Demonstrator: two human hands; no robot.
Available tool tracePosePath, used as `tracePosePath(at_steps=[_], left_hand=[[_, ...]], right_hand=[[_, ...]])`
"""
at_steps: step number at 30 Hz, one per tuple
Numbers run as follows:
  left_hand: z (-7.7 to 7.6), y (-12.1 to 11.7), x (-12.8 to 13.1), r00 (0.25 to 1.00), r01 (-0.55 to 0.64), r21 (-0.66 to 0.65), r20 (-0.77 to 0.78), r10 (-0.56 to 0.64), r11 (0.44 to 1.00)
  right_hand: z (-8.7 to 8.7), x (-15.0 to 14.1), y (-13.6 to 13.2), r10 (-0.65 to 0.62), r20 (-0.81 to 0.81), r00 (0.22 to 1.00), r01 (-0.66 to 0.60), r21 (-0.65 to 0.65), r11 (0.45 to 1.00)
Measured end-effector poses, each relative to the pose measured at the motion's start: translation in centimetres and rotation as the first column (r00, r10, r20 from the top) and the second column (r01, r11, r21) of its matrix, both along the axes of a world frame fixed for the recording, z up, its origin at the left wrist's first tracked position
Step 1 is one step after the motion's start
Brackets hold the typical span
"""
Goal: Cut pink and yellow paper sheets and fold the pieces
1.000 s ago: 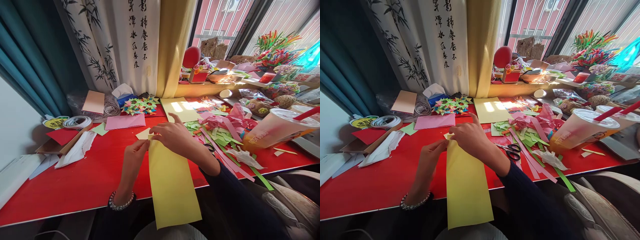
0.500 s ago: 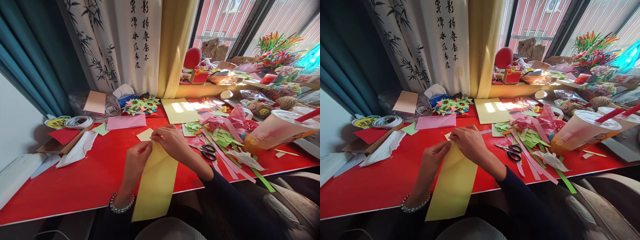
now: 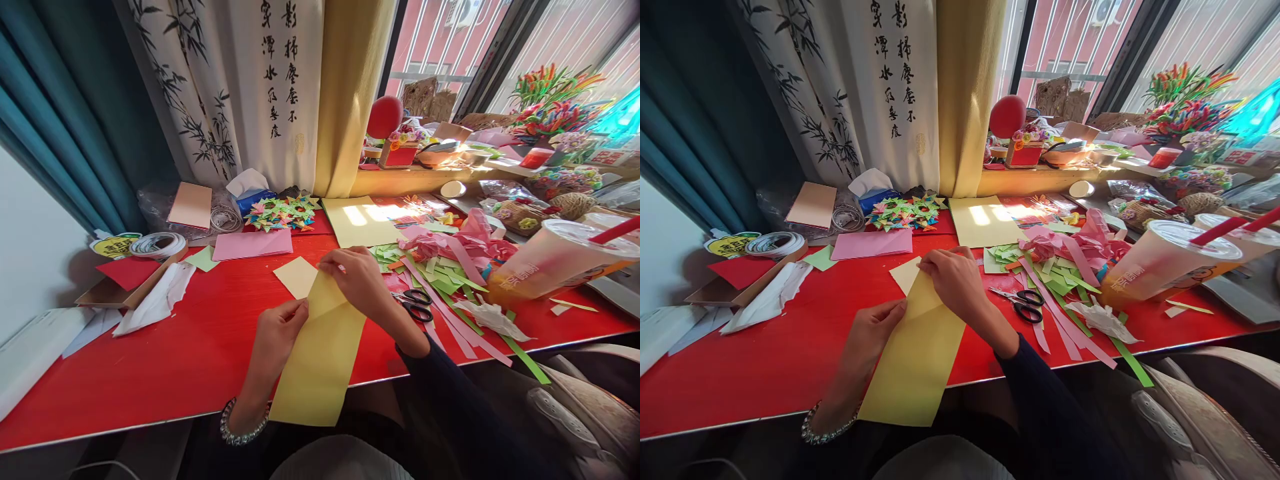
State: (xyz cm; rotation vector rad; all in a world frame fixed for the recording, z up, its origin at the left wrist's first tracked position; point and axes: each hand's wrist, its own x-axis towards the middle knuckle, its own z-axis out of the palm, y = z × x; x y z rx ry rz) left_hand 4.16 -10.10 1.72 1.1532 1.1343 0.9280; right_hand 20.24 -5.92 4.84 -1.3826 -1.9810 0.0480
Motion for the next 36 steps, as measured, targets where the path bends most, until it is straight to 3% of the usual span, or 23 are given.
tracePosePath(at_steps=[13, 26, 30, 36], left_hand=[[-1.7, -1.9, -1.6, 0.998, 0.01, -0.039, -0.057, -0.012, 0.999], [-1.4, -4.3, -3.0, 0.993, -0.041, 0.028, -0.111, 0.044, 0.999], [-1.6, -4.7, -3.7, 0.985, -0.012, 0.053, -0.174, 0.021, 0.999], [-2.2, -6.4, -6.2, 0.934, 0.153, 0.067, -0.335, -0.122, 0.986]], right_hand=[[0.7, 2.5, 0.3, -0.105, -0.056, 0.993, 0.106, 0.026, 0.994], [1.2, 4.3, 0.3, -0.212, -0.077, 0.974, 0.214, 0.016, 0.977], [1.1, 4.4, 0.3, -0.214, -0.07, 0.974, 0.213, -0.018, 0.977], [0.3, 5.9, 1.3, -0.214, -0.068, 0.975, 0.205, -0.116, 0.972]])
